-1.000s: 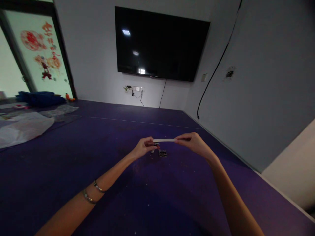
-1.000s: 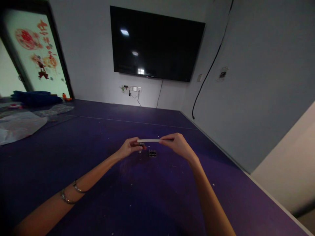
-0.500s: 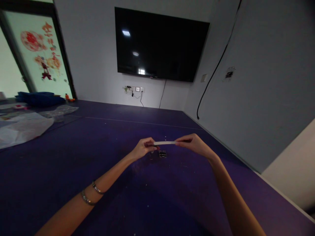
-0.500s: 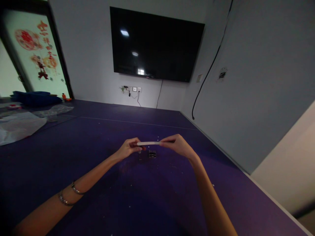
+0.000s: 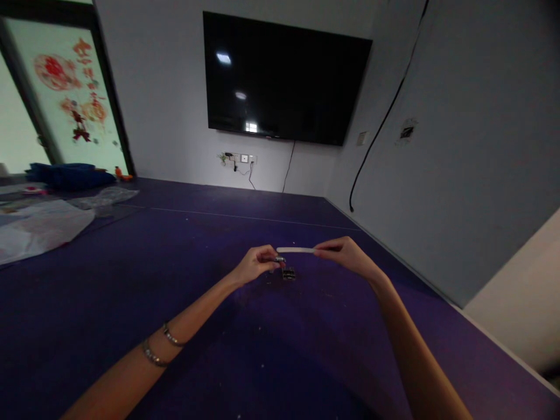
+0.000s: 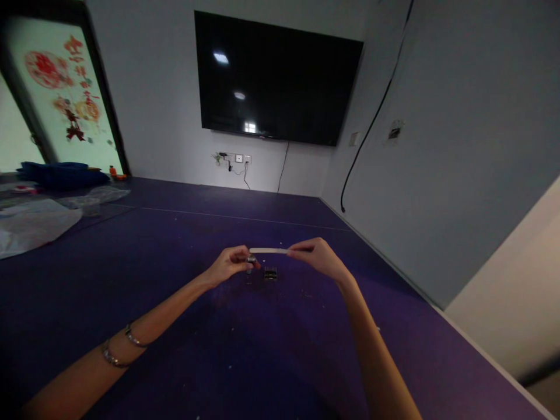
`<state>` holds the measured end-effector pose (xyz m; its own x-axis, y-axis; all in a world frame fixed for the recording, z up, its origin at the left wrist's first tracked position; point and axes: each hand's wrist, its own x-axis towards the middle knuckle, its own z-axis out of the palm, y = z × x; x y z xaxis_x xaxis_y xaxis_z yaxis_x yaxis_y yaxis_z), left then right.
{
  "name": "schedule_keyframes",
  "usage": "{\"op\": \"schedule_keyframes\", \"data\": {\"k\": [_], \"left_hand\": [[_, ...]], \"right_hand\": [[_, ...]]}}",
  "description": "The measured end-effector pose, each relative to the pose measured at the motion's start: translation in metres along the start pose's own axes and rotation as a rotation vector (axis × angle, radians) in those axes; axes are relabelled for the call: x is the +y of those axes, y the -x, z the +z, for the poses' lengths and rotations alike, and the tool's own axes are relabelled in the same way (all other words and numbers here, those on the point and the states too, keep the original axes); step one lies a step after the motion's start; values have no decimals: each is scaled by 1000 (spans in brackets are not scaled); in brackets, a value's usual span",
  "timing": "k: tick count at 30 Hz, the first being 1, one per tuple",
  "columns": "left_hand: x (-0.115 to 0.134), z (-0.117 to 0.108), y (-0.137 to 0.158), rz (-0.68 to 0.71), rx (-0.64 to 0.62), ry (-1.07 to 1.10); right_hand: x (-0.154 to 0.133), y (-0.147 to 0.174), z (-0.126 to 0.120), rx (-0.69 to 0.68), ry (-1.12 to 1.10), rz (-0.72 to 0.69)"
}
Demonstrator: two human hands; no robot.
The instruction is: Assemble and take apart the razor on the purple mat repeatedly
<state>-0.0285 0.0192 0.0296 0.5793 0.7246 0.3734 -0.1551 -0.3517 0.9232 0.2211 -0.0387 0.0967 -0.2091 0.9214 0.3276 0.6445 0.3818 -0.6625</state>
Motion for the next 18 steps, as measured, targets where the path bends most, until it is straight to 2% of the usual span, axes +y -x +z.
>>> {"op": "schedule_keyframes", "data": {"k": [4, 8, 14, 18], "left_hand": [[1, 0, 1, -2, -5, 12], [3, 1, 2, -2, -2, 4], [2, 1, 2, -5, -9, 17], [1, 1, 2, -3, -10, 21]], "right_hand": [[0, 0, -1, -66, -15, 0], [1, -1, 0, -4, -8, 14], [1, 0, -2, -77, -35, 24], [3, 0, -3, -42, -19, 23]]}}
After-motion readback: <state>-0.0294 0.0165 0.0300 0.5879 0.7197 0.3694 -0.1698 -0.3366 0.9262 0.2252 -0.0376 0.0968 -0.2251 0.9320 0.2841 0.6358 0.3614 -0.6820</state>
